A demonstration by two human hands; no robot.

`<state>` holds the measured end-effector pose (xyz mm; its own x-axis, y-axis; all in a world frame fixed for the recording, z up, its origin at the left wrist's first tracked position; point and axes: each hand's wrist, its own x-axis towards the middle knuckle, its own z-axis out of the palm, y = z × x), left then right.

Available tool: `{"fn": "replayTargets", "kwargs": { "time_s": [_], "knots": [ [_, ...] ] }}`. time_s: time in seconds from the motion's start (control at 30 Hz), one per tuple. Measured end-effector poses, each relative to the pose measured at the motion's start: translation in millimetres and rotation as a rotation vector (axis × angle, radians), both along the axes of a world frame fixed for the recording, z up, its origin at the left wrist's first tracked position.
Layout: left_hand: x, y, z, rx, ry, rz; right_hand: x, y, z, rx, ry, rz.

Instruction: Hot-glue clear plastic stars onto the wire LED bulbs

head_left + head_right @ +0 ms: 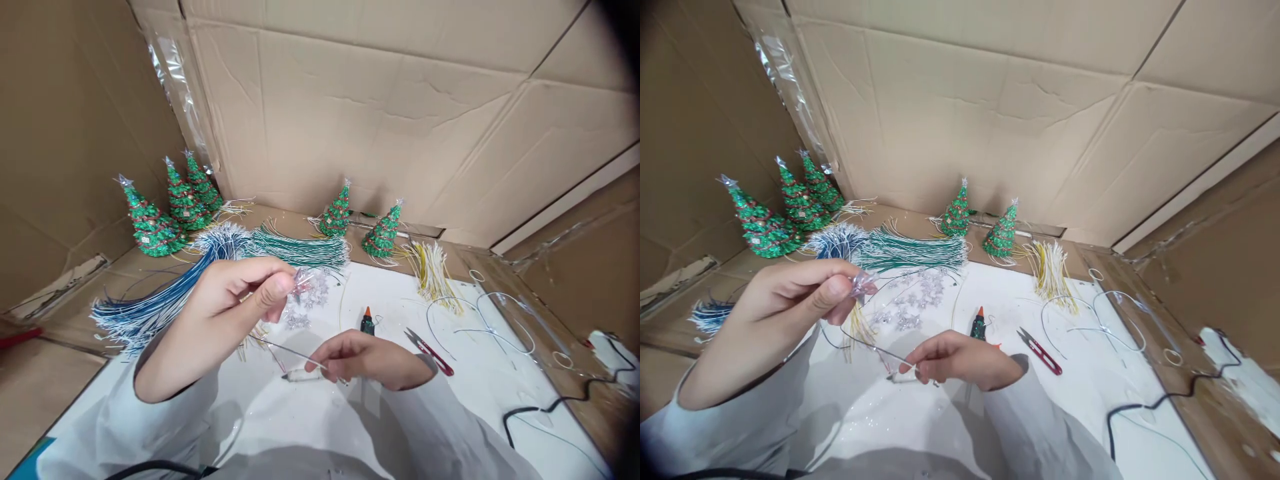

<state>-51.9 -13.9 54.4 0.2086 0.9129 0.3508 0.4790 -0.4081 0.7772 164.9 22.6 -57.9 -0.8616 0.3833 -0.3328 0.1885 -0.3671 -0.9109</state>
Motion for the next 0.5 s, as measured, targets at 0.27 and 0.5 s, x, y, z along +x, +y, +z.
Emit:
{"fn": "replayTargets", "kwargs": {
  "time_s": [0.27, 0.5],
  "knots": [
    [0.4, -2.6, -3.1, 0.024, -0.186, 0.025, 13.7, -20.8, 75.0, 0.112, 0.517, -0.558],
    [20.0, 2.0, -11.7, -0.246, -0.25, -0.247, -4.8, -26.2, 85.2, 0.697, 0.62, -1.004]
  ]
}}
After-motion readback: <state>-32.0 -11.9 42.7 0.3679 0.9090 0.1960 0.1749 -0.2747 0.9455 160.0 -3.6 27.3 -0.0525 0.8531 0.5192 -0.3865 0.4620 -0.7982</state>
